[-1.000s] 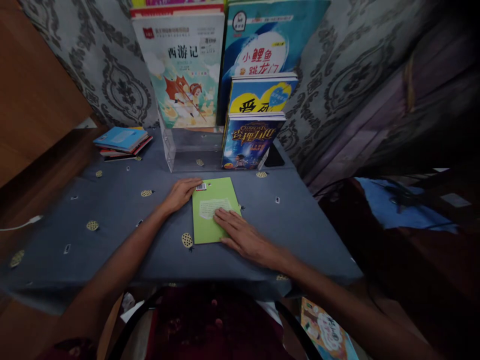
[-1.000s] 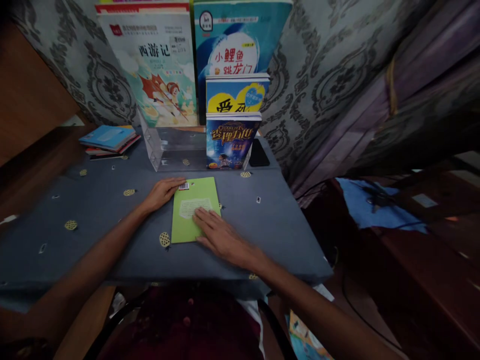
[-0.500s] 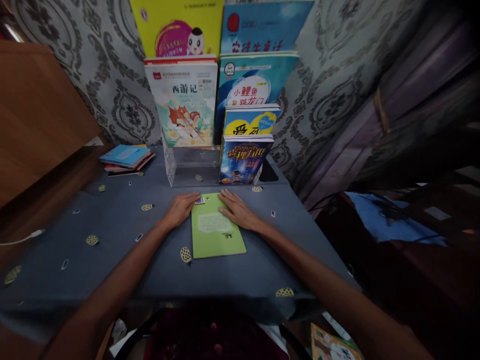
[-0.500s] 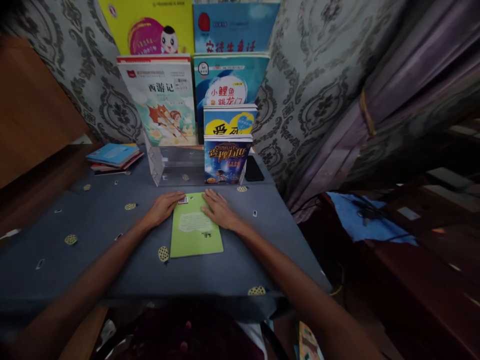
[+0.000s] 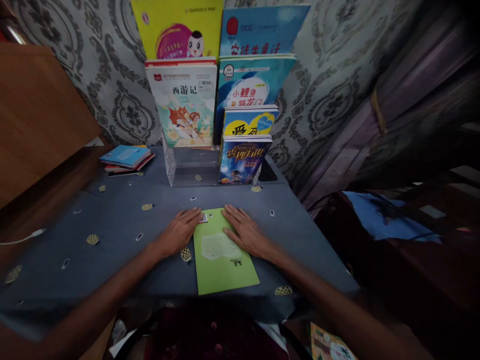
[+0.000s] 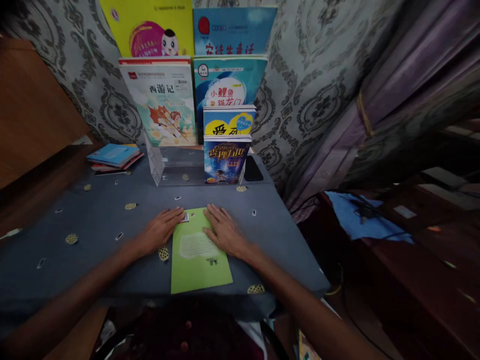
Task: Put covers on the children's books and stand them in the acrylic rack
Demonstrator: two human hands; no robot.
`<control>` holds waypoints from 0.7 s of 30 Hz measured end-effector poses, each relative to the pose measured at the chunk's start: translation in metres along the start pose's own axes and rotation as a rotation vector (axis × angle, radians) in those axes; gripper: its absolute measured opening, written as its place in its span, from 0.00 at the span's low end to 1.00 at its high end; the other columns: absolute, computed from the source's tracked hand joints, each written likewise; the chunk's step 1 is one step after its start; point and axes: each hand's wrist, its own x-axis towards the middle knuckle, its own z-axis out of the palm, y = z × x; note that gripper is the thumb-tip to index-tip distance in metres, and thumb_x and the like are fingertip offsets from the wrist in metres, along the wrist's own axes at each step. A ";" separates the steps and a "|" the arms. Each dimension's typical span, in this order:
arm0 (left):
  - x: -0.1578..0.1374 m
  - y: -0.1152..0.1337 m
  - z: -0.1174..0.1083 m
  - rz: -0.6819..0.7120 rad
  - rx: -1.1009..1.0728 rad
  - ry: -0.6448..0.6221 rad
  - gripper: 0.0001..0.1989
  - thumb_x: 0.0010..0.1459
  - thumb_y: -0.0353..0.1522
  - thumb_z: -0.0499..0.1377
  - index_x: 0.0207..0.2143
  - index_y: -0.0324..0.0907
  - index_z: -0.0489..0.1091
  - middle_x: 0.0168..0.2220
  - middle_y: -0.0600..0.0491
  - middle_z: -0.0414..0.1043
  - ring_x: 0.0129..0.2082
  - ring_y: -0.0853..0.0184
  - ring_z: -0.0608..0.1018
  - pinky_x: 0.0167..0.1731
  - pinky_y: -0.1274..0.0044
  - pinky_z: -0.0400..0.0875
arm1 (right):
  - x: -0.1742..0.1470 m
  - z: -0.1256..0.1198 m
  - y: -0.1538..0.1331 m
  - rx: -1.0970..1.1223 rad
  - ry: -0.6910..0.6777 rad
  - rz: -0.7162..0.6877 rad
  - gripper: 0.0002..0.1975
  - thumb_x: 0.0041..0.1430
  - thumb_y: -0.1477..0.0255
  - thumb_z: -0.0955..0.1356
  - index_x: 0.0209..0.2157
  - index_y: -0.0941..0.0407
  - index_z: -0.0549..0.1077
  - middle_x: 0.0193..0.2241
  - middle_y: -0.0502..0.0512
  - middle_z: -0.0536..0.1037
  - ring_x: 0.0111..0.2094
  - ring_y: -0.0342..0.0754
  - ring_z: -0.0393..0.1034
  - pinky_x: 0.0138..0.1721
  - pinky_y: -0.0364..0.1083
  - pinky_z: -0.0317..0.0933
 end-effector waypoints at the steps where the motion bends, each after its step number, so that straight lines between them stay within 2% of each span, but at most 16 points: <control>1: -0.008 0.007 -0.004 0.004 0.003 -0.037 0.25 0.69 0.27 0.46 0.66 0.43 0.58 0.67 0.44 0.60 0.68 0.60 0.61 0.65 0.59 0.58 | -0.004 0.000 -0.002 -0.005 0.002 -0.011 0.29 0.72 0.62 0.57 0.69 0.58 0.54 0.69 0.64 0.56 0.70 0.57 0.47 0.68 0.62 0.48; 3: -0.025 0.020 -0.015 0.041 -0.021 -0.116 0.26 0.71 0.31 0.46 0.69 0.46 0.51 0.70 0.46 0.54 0.70 0.59 0.56 0.67 0.58 0.52 | -0.011 0.000 -0.006 -0.013 0.009 -0.023 0.29 0.72 0.62 0.57 0.70 0.57 0.53 0.69 0.63 0.56 0.70 0.56 0.47 0.68 0.62 0.49; 5: -0.041 0.031 -0.027 0.145 -0.075 -0.224 0.31 0.70 0.40 0.50 0.72 0.51 0.42 0.72 0.47 0.44 0.72 0.57 0.50 0.69 0.56 0.46 | -0.015 0.000 -0.009 -0.023 0.016 -0.016 0.29 0.72 0.61 0.57 0.70 0.57 0.53 0.69 0.63 0.56 0.70 0.56 0.47 0.68 0.61 0.50; 7: -0.055 0.041 -0.036 0.226 -0.106 -0.320 0.47 0.60 0.51 0.59 0.72 0.51 0.36 0.73 0.44 0.39 0.72 0.51 0.47 0.68 0.52 0.44 | -0.017 0.001 -0.010 -0.027 0.024 -0.008 0.29 0.72 0.61 0.57 0.69 0.57 0.54 0.69 0.63 0.56 0.70 0.56 0.48 0.68 0.61 0.50; 9: -0.064 0.049 -0.039 0.247 -0.091 -0.362 0.58 0.52 0.52 0.66 0.72 0.50 0.34 0.73 0.42 0.38 0.72 0.47 0.46 0.67 0.48 0.42 | -0.017 0.001 -0.010 -0.021 0.027 -0.005 0.29 0.72 0.61 0.57 0.69 0.58 0.55 0.69 0.63 0.57 0.70 0.57 0.48 0.68 0.61 0.51; 10: -0.067 0.052 -0.037 0.239 -0.069 -0.359 0.59 0.51 0.50 0.69 0.72 0.50 0.34 0.73 0.41 0.38 0.72 0.46 0.45 0.67 0.47 0.42 | -0.016 0.000 -0.010 -0.014 0.027 -0.006 0.29 0.72 0.61 0.57 0.69 0.58 0.55 0.69 0.63 0.57 0.70 0.57 0.48 0.67 0.62 0.51; 13: -0.071 0.060 -0.025 0.214 0.006 -0.298 0.56 0.53 0.42 0.70 0.72 0.47 0.36 0.72 0.38 0.41 0.72 0.46 0.46 0.66 0.47 0.44 | -0.017 -0.001 -0.010 0.017 0.020 -0.011 0.29 0.72 0.61 0.57 0.69 0.60 0.56 0.68 0.65 0.57 0.70 0.58 0.48 0.67 0.63 0.50; 16: -0.072 0.063 -0.014 0.241 0.052 -0.197 0.50 0.57 0.44 0.66 0.72 0.45 0.40 0.70 0.37 0.49 0.71 0.47 0.50 0.66 0.49 0.48 | -0.020 -0.004 -0.011 0.074 0.022 -0.005 0.30 0.71 0.58 0.58 0.68 0.59 0.58 0.68 0.66 0.58 0.70 0.59 0.49 0.68 0.63 0.50; 18: -0.070 0.063 -0.016 0.272 0.054 -0.105 0.44 0.61 0.47 0.61 0.71 0.44 0.44 0.68 0.39 0.56 0.70 0.49 0.54 0.66 0.51 0.51 | -0.022 -0.008 -0.010 0.139 0.019 0.009 0.31 0.70 0.56 0.59 0.67 0.58 0.61 0.68 0.65 0.59 0.69 0.59 0.51 0.68 0.62 0.50; 21: -0.060 0.063 -0.032 0.294 -0.034 0.023 0.33 0.66 0.45 0.55 0.68 0.44 0.51 0.63 0.42 0.66 0.67 0.54 0.62 0.63 0.60 0.64 | -0.024 -0.018 -0.006 0.313 0.008 0.039 0.28 0.70 0.55 0.58 0.63 0.55 0.67 0.66 0.62 0.64 0.67 0.58 0.55 0.67 0.62 0.52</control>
